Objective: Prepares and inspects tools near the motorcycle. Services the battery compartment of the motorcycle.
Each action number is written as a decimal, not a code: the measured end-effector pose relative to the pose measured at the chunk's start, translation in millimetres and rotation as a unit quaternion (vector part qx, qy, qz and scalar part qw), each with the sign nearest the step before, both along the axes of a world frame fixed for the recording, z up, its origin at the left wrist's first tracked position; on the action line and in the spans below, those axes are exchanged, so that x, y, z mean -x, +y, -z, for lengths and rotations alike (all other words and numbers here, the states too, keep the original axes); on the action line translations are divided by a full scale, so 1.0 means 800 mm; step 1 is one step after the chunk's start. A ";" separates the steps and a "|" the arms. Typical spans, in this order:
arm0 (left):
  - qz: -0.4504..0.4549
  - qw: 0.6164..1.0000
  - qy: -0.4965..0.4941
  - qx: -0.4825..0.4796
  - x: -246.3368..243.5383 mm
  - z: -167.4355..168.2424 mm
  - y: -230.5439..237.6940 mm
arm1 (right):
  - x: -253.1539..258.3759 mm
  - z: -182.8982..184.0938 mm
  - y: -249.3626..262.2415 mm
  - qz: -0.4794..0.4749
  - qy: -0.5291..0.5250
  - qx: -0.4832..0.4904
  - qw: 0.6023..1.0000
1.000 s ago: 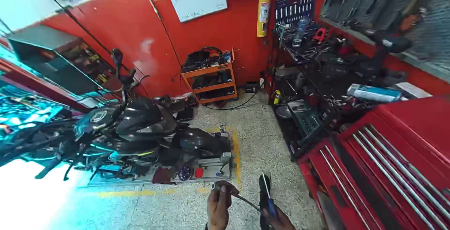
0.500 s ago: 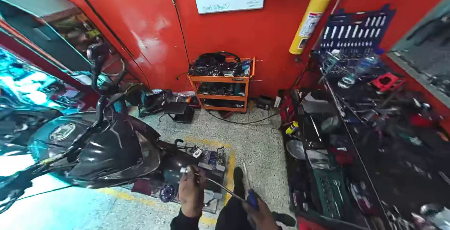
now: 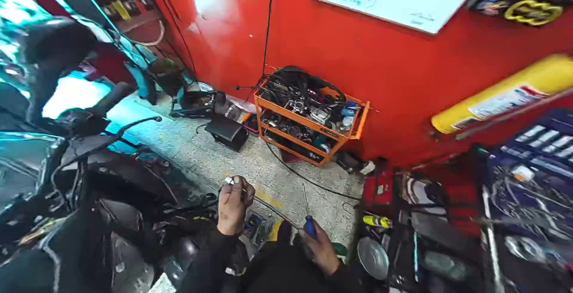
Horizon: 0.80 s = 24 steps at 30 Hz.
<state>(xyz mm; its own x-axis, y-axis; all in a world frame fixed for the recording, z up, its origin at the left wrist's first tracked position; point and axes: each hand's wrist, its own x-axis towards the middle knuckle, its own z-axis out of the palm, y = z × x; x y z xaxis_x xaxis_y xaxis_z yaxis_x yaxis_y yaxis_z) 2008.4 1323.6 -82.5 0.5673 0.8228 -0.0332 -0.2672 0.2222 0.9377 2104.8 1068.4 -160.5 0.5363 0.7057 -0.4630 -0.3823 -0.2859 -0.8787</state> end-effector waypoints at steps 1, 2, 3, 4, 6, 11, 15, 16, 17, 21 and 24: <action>-0.039 0.999 0.013 -0.011 -0.013 -0.002 0.024 | -0.020 0.006 0.019 -0.010 0.013 0.005 1.000; -0.082 0.996 0.032 -0.015 -0.025 -0.001 0.049 | -0.042 0.011 0.037 -0.023 0.027 0.012 0.999; -0.123 0.991 0.047 -0.011 -0.037 0.002 0.074 | -0.065 0.016 0.056 -0.037 0.037 0.019 0.998; -0.157 0.986 0.055 -0.002 -0.048 0.008 0.099 | -0.088 0.019 0.078 -0.056 0.042 0.026 0.997; -0.218 0.973 0.066 0.028 -0.076 0.022 0.142 | -0.141 0.024 0.129 -0.107 0.024 0.043 0.993; -0.277 0.953 0.104 0.066 -0.161 0.008 0.231 | -0.282 0.037 0.268 -0.153 -0.005 0.067 0.986; -0.205 0.973 0.097 -0.030 -0.189 -0.028 0.297 | -0.362 0.036 0.369 -0.182 0.023 0.031 0.983; -0.193 0.975 0.100 -0.051 -0.190 -0.032 0.310 | -0.374 0.039 0.393 -0.189 0.031 0.024 0.981; -0.190 0.974 0.109 -0.063 -0.191 -0.035 0.322 | -0.382 0.042 0.419 -0.193 0.035 0.023 0.980; -0.225 0.949 0.214 -0.064 -0.177 -0.039 0.375 | -0.395 0.053 0.529 -0.236 0.028 0.032 0.971; -0.272 0.928 0.252 -0.034 -0.157 -0.038 0.431 | -0.392 0.062 0.626 -0.290 0.029 0.039 0.956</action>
<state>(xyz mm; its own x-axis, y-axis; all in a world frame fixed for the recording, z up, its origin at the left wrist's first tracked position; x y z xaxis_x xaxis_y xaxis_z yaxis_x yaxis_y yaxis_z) 2134.3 1668.0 -52.1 -0.0055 0.9929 -0.1189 0.1531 0.1183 0.9811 2418.6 1569.1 -209.9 0.0367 0.8387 -0.5434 -0.1871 -0.5284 -0.8281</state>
